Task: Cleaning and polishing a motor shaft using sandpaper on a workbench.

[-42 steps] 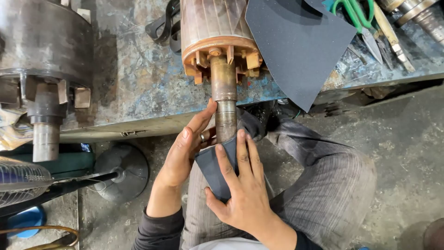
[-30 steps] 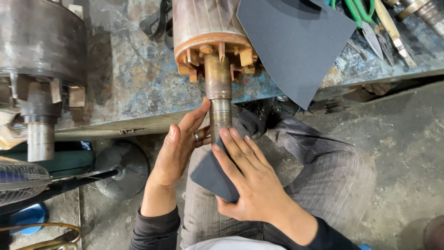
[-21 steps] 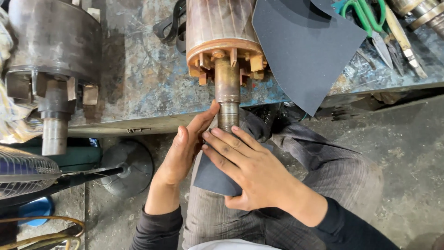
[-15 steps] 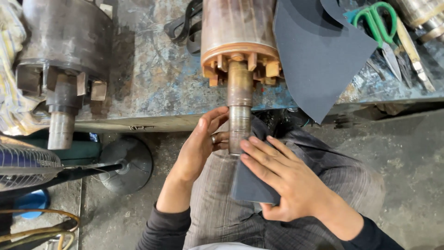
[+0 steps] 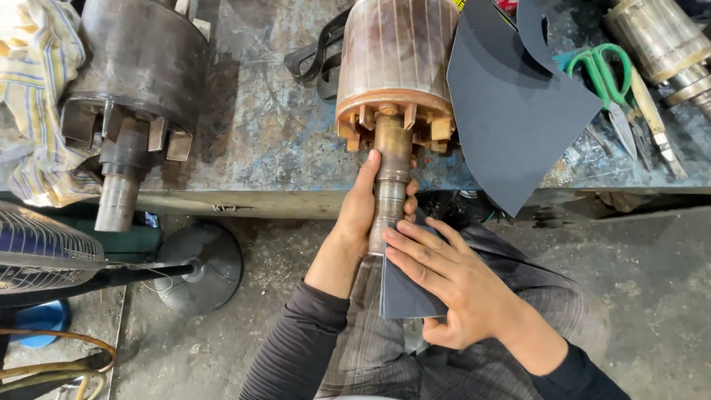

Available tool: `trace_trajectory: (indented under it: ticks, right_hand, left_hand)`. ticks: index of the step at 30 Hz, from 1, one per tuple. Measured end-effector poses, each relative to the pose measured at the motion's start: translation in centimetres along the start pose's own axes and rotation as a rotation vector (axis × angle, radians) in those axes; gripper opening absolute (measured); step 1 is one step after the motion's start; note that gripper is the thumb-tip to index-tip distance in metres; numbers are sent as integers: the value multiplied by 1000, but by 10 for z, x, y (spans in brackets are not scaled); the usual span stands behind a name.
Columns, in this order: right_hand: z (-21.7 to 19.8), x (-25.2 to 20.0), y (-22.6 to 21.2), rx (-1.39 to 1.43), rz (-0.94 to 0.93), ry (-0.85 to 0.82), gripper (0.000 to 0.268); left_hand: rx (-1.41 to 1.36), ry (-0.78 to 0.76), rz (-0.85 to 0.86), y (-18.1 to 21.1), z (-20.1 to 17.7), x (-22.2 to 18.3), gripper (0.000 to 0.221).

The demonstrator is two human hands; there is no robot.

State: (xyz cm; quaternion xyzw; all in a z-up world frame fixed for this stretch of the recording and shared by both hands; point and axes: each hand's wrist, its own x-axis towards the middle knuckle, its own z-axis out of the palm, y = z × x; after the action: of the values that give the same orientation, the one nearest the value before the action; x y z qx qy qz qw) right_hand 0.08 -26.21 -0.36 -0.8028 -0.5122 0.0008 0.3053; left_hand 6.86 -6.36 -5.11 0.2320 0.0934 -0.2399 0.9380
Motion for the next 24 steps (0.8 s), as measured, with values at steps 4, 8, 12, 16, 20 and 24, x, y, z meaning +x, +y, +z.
trace_trajectory:
  ticks: [4,8,12,16,20,24]
  right_hand:
    - [8,8,0,13,21,19,96]
    - [8,-4,-12,41,45,11,98]
    - [12,-7,10,-31,-9,11,101]
    - [13,0,-5,-36,10,46,98]
    - [14,-5,0,81,2,28,91]
    - [14,1,7,9,21,71,95]
  left_hand:
    - [106,81,49,0,6,0,56]
    - [222,96,66,0,10,-5,61]
    - [244,151,91,-1,11,-3,61]
    - [216,78,98,0,9,-2,63]
    - [229,134,47,3,11,-2,67]
    - [212,88,79,0,7,-2,63]
